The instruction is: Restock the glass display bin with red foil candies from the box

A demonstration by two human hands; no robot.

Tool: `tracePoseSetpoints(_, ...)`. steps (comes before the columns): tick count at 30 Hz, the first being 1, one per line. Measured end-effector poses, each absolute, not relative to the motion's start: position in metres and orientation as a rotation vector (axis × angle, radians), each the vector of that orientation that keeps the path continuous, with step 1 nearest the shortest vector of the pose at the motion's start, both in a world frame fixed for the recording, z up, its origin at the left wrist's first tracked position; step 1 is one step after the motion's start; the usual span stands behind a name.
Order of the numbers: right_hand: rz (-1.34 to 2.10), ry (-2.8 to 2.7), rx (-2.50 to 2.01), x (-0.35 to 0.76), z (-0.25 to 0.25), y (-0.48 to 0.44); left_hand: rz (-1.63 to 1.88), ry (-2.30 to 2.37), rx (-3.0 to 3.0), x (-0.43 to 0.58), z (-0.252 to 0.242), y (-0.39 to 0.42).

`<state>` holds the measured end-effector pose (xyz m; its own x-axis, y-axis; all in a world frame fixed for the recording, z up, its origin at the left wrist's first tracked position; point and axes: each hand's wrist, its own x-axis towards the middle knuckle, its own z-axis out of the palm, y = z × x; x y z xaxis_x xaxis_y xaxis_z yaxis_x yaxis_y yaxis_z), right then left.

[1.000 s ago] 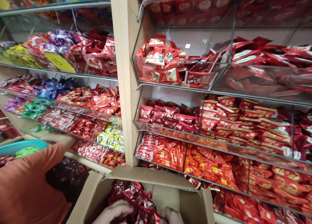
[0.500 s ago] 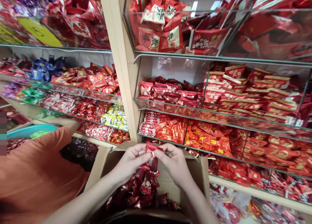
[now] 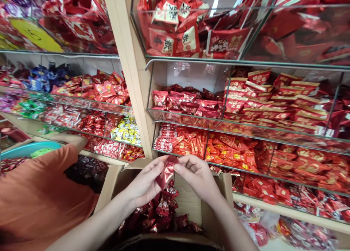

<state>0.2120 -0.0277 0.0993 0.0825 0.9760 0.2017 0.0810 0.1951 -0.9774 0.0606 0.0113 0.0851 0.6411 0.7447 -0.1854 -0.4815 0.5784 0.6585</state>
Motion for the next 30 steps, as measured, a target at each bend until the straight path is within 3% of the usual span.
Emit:
tracePoseSetpoints(7, 0.998, -1.518, -1.115, 0.216, 0.112, -0.019, 0.271, 0.321, 0.330, 0.057, 0.092, 0.011)
tracePoseSetpoints(13, 0.913, -1.590, -1.269, 0.217, 0.103, -0.021, 0.674, 0.611, 1.107, 0.052, 0.094, 0.019)
tracePoseSetpoints(15, 0.850, -1.593, -1.291, 0.215, 0.098, -0.022, 0.661, 0.615, 1.299, 0.050, 0.096, 0.020)
tracePoseSetpoints(26, 0.893, -1.240, -1.123, 0.175, 0.069, -0.028, 0.866, 0.508, 0.727, 0.054, 0.088, 0.011)
tracePoseSetpoints(30, 0.748, -1.240, -1.160, 0.184, 0.096, -0.027, 0.940, 0.535, 0.917, 0.049, 0.100, 0.010)
